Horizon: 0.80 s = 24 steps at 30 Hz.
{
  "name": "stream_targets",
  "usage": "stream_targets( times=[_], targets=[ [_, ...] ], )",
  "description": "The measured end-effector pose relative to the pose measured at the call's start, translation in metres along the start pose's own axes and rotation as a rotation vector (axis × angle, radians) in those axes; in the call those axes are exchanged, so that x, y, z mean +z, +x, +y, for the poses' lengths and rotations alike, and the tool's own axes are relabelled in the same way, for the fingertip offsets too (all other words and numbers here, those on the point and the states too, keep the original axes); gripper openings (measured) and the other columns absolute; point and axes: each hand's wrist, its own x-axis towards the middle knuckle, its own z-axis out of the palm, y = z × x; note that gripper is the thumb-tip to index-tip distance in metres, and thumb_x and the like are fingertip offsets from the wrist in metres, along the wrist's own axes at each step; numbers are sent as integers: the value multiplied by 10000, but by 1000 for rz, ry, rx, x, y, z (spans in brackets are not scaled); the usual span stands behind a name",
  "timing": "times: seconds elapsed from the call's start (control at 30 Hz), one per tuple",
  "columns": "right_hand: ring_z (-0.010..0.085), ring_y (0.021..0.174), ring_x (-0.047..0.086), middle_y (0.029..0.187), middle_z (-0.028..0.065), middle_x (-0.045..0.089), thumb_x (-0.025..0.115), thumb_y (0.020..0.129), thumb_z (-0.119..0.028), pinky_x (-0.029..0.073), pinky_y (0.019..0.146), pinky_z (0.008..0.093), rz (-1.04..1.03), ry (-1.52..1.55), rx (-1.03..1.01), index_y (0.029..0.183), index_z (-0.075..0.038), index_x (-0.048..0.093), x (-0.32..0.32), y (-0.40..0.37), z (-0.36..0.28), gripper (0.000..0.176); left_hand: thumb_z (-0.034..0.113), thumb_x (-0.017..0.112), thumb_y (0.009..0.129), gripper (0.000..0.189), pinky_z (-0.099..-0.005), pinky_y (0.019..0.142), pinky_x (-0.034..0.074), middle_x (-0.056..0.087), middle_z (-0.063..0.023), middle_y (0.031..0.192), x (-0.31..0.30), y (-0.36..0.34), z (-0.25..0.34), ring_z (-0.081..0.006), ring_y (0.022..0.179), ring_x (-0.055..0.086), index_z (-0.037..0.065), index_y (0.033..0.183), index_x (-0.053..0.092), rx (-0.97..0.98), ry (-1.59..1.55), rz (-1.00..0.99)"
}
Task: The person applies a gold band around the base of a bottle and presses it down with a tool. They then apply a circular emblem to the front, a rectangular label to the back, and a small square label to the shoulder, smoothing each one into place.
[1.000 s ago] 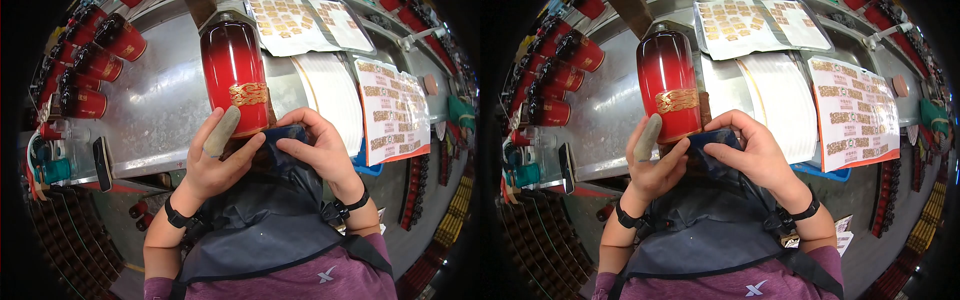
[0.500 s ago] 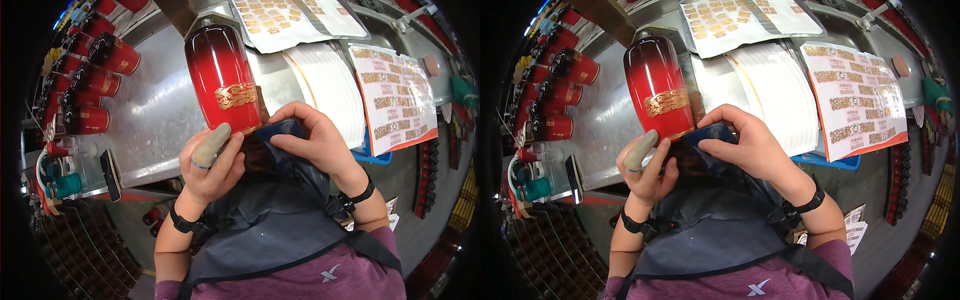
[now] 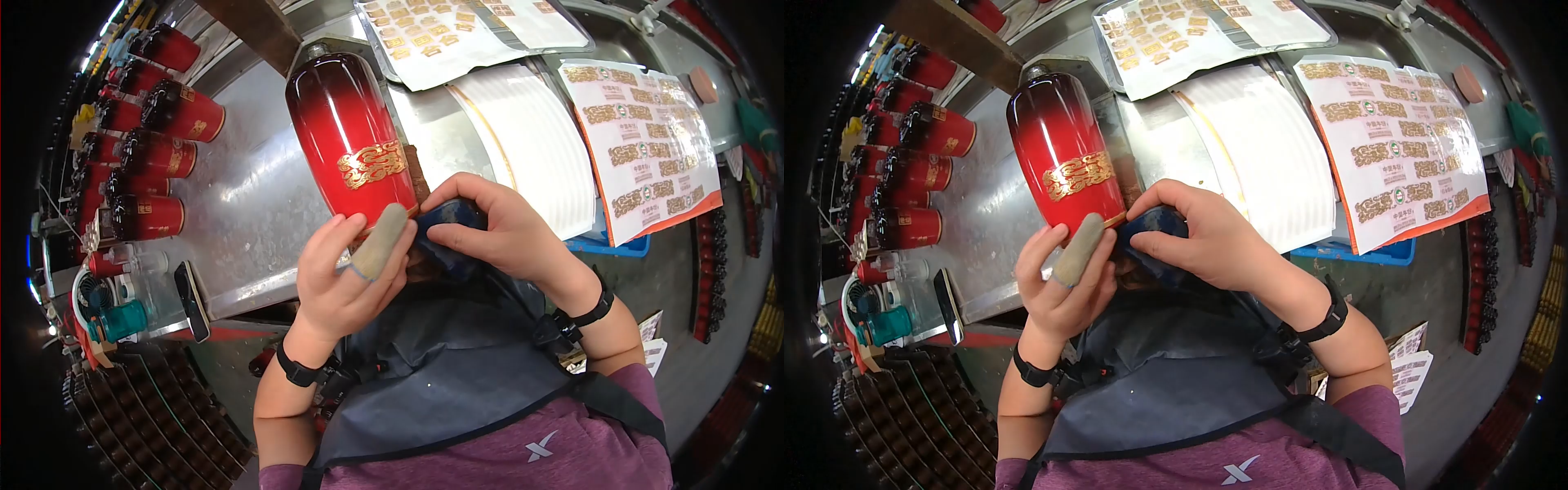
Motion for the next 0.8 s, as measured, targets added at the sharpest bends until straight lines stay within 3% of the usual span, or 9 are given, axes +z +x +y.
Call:
stream_targets(
  times=[0.17,0.3,0.33,0.43,0.5,0.63,0.67,0.73,0.8],
  targets=[
    [76,814,576,884,13,645,689,891,-148,476,716,243,-1,-15,-28,1052,-32,638,-7,-4,-9,205,133,718,741,395,-398,969,494,584,4,1298,5,1,-2,-247,1225,499,135,1136,726,83,21,-19],
    [45,851,582,942,-3,650,590,978,-146,476,783,213,11,-23,43,1032,-27,639,-33,-3,-25,140,51,684,757,327,-396,922,538,662,-112,1156,-11,-15,-4,-312,1172,573,56,1081,726,29,-28,36],
    [39,837,575,898,-7,651,522,1018,-214,468,777,208,-23,-19,109,958,-31,651,-41,3,-30,231,5,665,747,321,-374,871,565,677,-151,1111,-13,-18,-5,-322,1113,618,22,1063,721,30,-49,42],
    [50,710,565,751,-12,642,546,1006,-349,465,700,213,-123,-204,280,844,-42,659,-57,27,-62,365,-15,673,721,340,-370,851,574,679,-142,1113,-15,-21,-10,-326,1088,635,20,1055,723,76,-57,17],
    [53,666,566,696,-11,635,570,987,-399,462,670,211,-147,-133,148,825,-40,668,-57,58,-47,406,-22,677,705,348,-374,846,576,679,-144,1113,-16,-21,-11,-326,1079,641,20,1047,727,98,-53,8],
    [123,928,647,985,104,697,692,890,-447,494,859,244,-202,-265,-12,1127,26,637,-45,104,-42,532,25,710,695,306,-353,820,607,669,-95,1055,-17,-16,-15,-282,1065,643,46,997,756,141,-3,-3],
    [123,928,647,985,104,697,692,890,-447,494,859,244,-197,-266,-15,1127,26,637,-40,111,-39,532,25,710,695,306,-353,820,607,669,-95,1055,-16,-15,-16,-282,1065,643,46,997,756,146,-3,-1],
    [167,1039,635,1129,154,665,782,810,-433,475,944,272,-366,-35,49,1248,61,560,-30,121,-35,696,44,709,705,312,-355,839,600,666,-82,1095,-14,-16,-18,-277,1097,617,54,1014,754,180,3,-4],
    [176,1000,641,1123,166,662,815,747,-475,491,889,269,-345,14,50,1239,91,557,-24,124,-31,793,52,708,708,323,-355,846,598,664,-64,1115,-14,-14,-17,-272,1127,596,64,1028,753,176,9,-18]
  ],
)
